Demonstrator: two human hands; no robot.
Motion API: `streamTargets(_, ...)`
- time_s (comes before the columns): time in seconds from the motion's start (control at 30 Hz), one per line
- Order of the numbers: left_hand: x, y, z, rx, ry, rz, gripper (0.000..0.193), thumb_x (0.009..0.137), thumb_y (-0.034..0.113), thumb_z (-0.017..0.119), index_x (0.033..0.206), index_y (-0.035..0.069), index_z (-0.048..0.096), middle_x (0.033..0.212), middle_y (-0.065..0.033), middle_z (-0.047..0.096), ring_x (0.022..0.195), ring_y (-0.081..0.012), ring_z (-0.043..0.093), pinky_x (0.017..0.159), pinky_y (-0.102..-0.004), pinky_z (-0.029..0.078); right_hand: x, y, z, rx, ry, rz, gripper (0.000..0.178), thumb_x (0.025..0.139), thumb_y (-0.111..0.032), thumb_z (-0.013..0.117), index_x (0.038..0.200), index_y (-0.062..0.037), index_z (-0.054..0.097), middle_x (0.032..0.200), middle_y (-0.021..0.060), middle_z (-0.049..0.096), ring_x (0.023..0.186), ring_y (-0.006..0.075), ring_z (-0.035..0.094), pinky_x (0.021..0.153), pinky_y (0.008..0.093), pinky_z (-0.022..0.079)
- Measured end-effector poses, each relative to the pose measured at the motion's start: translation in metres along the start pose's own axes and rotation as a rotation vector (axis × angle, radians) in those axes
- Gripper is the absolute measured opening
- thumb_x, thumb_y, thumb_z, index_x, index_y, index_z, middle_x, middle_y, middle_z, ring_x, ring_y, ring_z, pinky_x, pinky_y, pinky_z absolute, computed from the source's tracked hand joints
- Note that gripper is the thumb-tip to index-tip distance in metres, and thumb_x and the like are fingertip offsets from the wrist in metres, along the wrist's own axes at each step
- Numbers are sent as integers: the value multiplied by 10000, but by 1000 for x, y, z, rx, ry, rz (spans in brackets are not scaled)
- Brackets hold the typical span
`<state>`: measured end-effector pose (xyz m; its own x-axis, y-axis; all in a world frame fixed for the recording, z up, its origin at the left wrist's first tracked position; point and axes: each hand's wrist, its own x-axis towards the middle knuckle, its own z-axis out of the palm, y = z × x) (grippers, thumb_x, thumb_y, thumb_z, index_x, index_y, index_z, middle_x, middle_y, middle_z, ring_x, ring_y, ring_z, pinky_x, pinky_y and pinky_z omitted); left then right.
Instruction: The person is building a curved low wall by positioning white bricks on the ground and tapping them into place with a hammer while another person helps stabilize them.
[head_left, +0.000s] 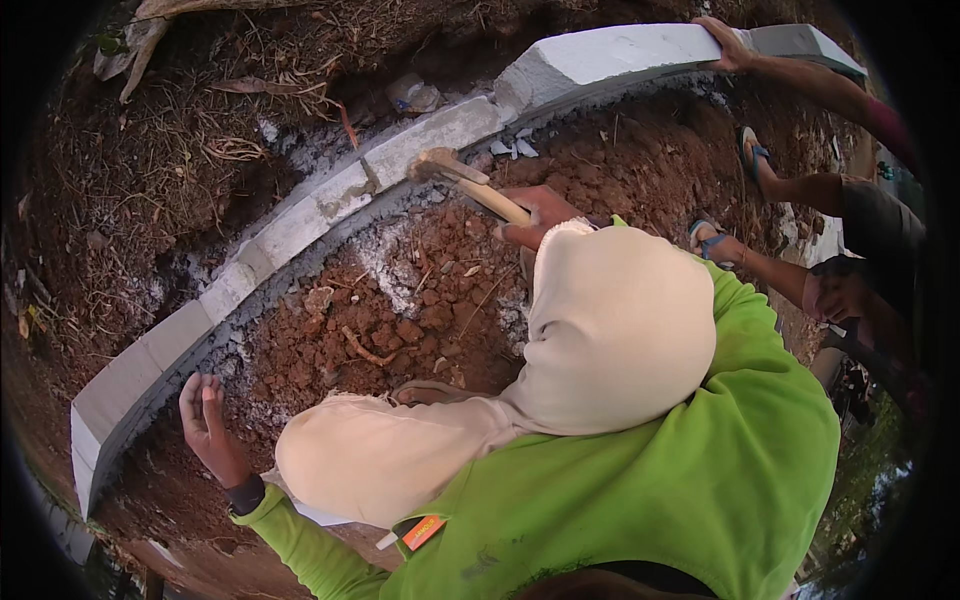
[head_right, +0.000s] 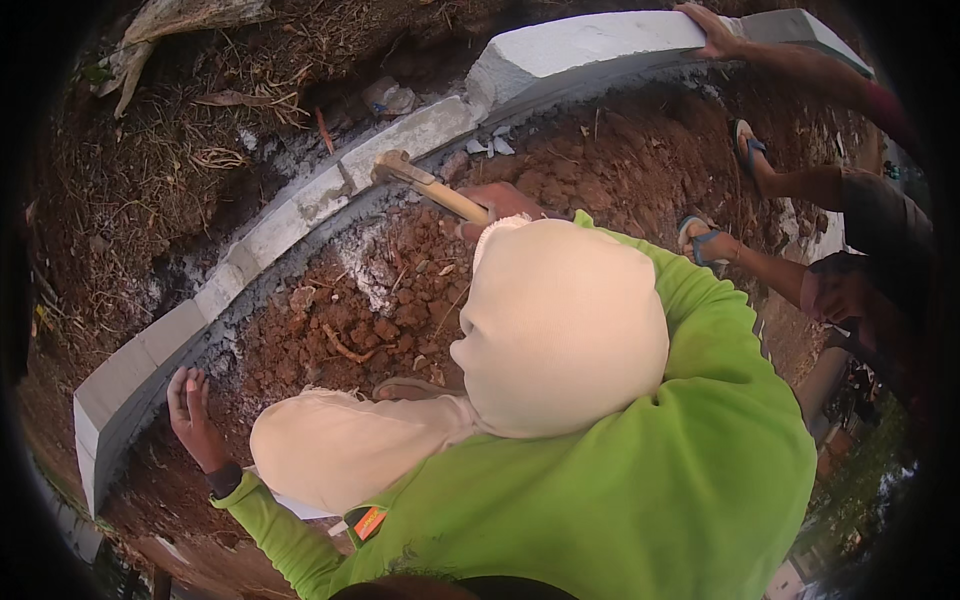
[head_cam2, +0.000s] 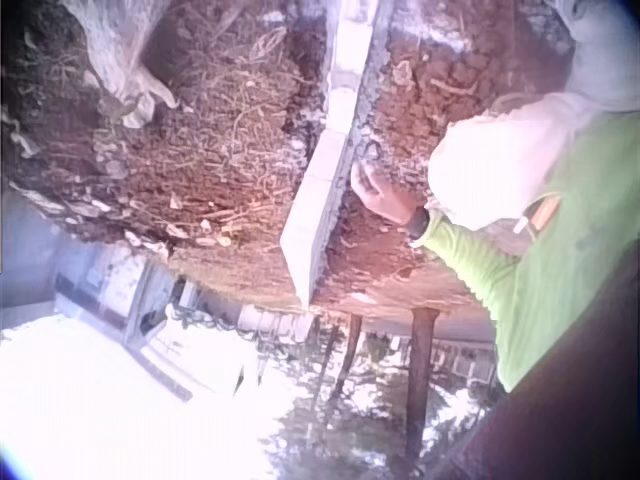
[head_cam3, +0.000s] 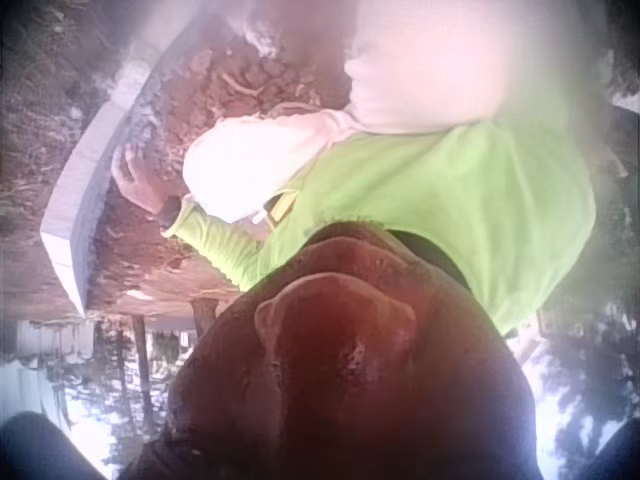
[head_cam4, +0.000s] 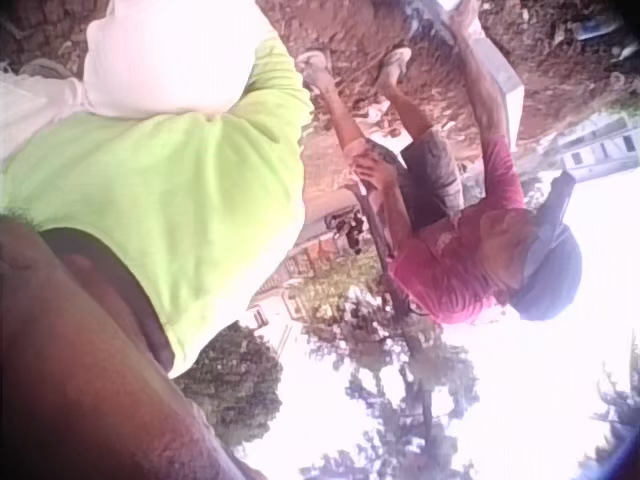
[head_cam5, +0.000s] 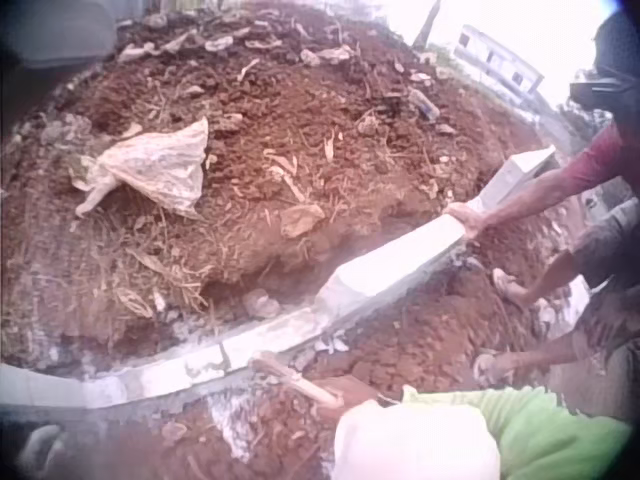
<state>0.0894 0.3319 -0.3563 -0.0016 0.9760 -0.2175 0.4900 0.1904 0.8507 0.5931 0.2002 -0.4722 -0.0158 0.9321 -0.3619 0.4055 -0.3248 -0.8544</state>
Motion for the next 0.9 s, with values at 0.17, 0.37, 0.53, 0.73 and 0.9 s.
streamTargets(0.17, 62, 61, 200, 60, -1072, -104, 516, 1029, 337, 548, 1417, 5, 474, 1278, -143, 612, 1094, -209, 629, 950, -336, 502, 30, -17, 33, 357, 116, 117, 387, 798, -186, 714, 1146, -25, 659, 850, 113, 687, 787, 201, 647, 738, 335, 500)
streamTargets(0.37, 51, 4, 392, -176, -962, -278, 378, 1046, 291, 516, 1340, 54, 500, 1118, -97, 653, 911, -218, 679, 729, -388, 588, 13, -11, 32, 187, 325, 127, 401, 762, -162, 699, 1144, -41, 678, 817, 162, 687, 754, 251, 680, 728, 383, 522)
streamTargets(0.53, 18, 37, 448, -280, -833, -402, 392, 1009, 143, 584, 1369, 28, 481, 974, -92, 689, 645, -210, 678, 476, -286, 518, -39, 31, -18, 21, 470, 209, 438, 809, -249, 744, 1194, -57, 662, 858, 164, 693, 782, 267, 689, 749, 387, 527)
streamTargets(0.73, 86, 1, 442, -603, -915, -498, 283, 978, 16, 482, 1242, -46, 563, 956, -143, 661, 773, -223, 697, 691, -309, 604, -51, 33, -32, -24, 456, 71, 448, 879, -288, 744, 1248, -60, 630, 900, 132, 698, 765, 207, 661, 731, 361, 523)
streamTargets(0.9, 78, 32, 415, -1127, -1074, -519, 424, 904, 87, 676, 1240, -93, 489, 1257, -241, 546, 1179, -349, 616, 954, -396, 590, -59, -8, -67, -191, 374, 47, 431, 885, -272, 741, 1236, -48, 629, 850, 95, 673, 743, 152, 624, 711, 328, 517)
